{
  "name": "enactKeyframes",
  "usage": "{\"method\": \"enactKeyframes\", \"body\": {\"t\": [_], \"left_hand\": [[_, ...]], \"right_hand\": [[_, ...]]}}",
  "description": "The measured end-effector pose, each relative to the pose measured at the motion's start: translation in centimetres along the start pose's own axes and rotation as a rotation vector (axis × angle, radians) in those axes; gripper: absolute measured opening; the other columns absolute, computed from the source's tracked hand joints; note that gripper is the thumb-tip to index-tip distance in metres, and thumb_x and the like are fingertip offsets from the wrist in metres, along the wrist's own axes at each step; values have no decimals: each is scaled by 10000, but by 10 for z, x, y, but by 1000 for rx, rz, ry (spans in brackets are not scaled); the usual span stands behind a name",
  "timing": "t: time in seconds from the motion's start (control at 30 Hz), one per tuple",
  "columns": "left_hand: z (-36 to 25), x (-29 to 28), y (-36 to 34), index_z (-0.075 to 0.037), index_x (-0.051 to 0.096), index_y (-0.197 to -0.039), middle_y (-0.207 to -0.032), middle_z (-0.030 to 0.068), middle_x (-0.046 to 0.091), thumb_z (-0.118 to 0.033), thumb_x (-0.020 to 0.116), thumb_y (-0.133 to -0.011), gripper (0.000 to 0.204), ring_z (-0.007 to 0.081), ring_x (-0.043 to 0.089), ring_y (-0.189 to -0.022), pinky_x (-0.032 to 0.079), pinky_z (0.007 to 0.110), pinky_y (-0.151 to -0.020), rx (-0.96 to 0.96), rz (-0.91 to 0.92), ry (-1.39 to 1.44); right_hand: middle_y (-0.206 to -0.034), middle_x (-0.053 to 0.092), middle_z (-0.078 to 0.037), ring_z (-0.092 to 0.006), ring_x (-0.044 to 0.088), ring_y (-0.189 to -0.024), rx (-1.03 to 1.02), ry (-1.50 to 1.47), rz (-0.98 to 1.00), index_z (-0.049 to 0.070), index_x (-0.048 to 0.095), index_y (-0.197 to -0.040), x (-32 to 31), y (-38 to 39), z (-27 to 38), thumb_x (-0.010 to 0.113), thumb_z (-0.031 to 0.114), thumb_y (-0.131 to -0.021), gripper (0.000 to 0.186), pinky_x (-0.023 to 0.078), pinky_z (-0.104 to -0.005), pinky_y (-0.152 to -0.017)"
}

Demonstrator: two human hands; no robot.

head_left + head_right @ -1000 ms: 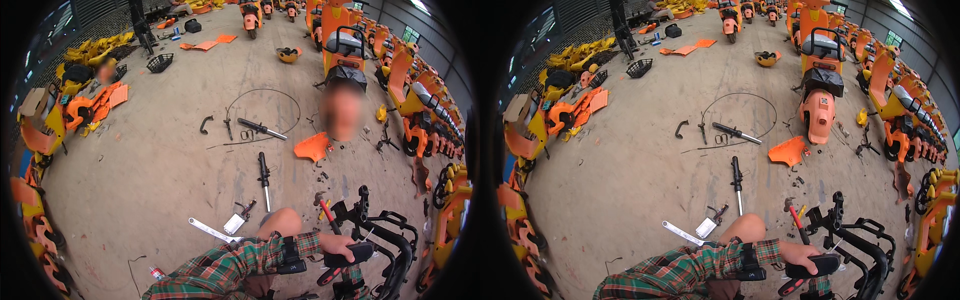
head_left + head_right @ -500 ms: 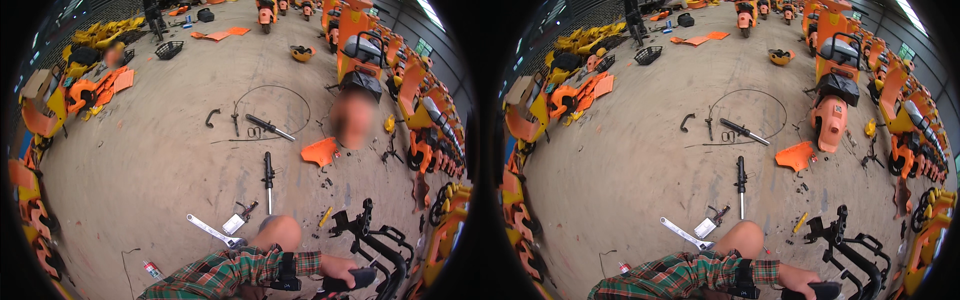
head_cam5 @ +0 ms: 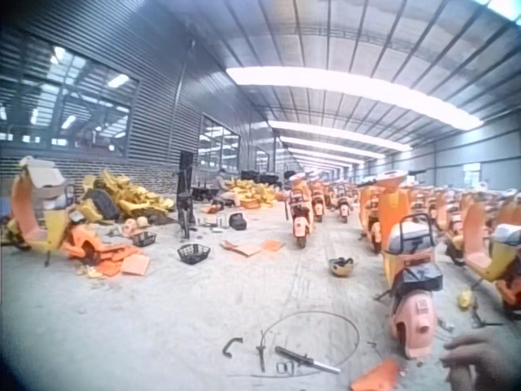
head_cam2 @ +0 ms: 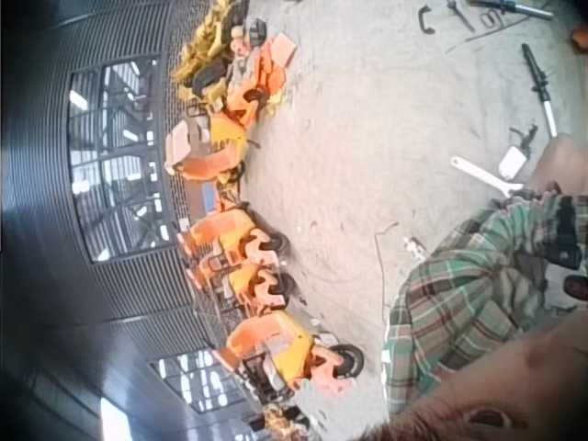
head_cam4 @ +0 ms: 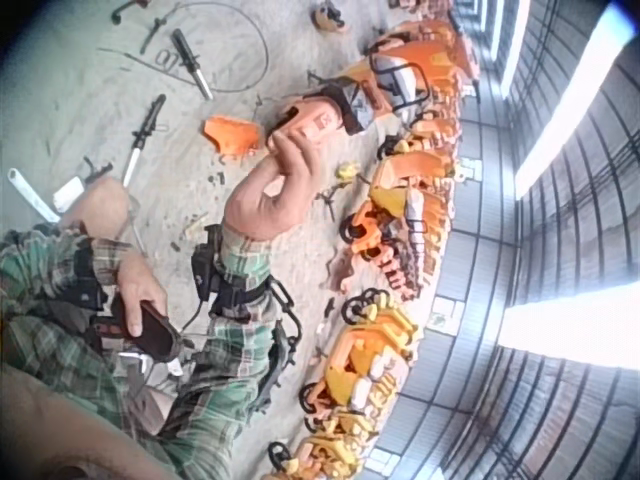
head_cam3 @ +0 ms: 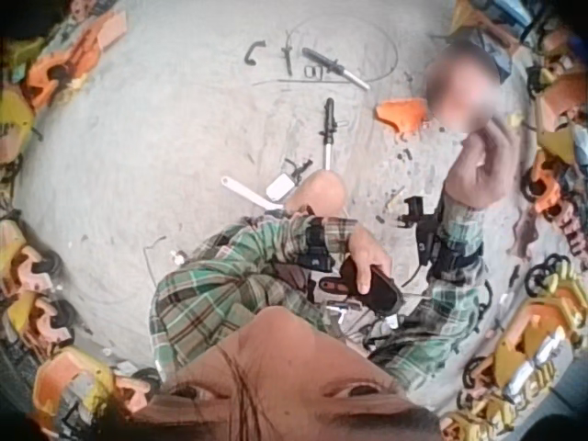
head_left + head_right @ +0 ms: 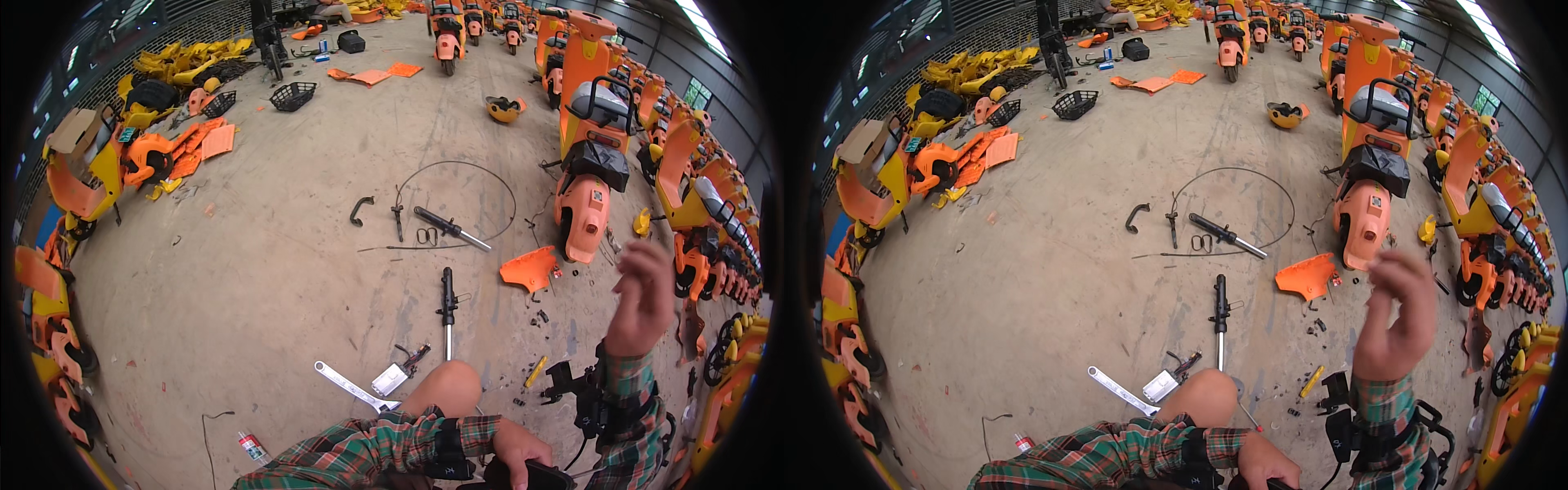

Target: The person holds a black plastic panel and uses a screwdriver to tighten a screw on it while sitting on the floor in a warehouse full of scooters.

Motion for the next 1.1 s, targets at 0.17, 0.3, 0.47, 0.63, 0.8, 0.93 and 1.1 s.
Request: {"method": "enactKeyframes", "body": {"t": [0.17, 0.3, 0.47, 0.63, 0.8, 0.93, 1.1], "left_hand": [[6, 7, -6, 60, 606, -916, -739, 29, 610, -186, 748, -828, 297, 100, 529, -663, 446, 287, -554, -39, 59, 2], [19, 3, -9, 67, 605, -938, -745, 33, 616, -199, 755, -822, 327, 104, 528, -663, 449, 291, -560, 64, -35, -40], [24, -13, -18, 65, 598, -1007, -835, 45, 635, -241, 752, -827, 387, 113, 550, -748, 474, 300, -638, -89, 51, -277], [24, -9, -20, 53, 594, -1056, -888, 52, 645, -264, 746, -830, 418, 110, 556, -811, 472, 292, -706, -46, -72, -268], [32, -6, -30, 41, 569, -999, -812, 20, 625, -223, 750, -768, 395, 98, 586, -719, 492, 268, -615, 3, -31, 60], [27, -2, -29, 39, 574, -991, -821, 15, 628, -254, 770, -761, 421, 92, 584, -732, 492, 263, -634, -77, -48, 164], [37, -4, -30, 35, 555, -1024, -826, 45, 633, -221, 758, -772, 413, 119, 613, -701, 523, 283, -594, 10, -90, 126]], "right_hand": [[-775, 631, -123, -184, 619, -640, 217, 8, 351, -13, 640, -831, -6, 86, -38, 520, -106, -758, 169, 468, -263, -584], [-736, 633, -95, -143, 622, -591, 602, -128, 420, -10, 662, -847, -7, 161, -48, 512, -61, -809, 163, 471, -256, -544], [-717, 673, -106, -147, 654, -578, 934, -205, 503, -8, 693, -840, -12, 267, -46, 534, 2, -822, 160, 510, -264, -539], [-725, 673, -108, -176, 664, -616, 934, 0, 434, -8, 691, -901, -15, 376, -42, 568, 44, -833, 150, 521, -275, -567], [-733, 673, -110, -184, 666, -634, 1151, -50, 486, 0, 689, -924, -22, 401, -23, 582, 65, -833, 155, 522, -280, -578], [-739, 673, -111, -191, 668, -648, 1209, -58, 504, 7, 687, -942, -27, 407, -15, 592, 82, -834, 163, 522, -283, -587], [-747, 673, -112, -200, 670, -665, 1265, -73, 514, 16, 685, -965, -30, 411, -4, 605, 103, -834, 176, 523, -287, -598]]}}
Point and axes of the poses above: each hand's wrist, its own y-axis away from the middle knuckle, its own x-axis out of the palm, z = x × y, the point moved 2 cm from there along -y, towards the middle knuckle
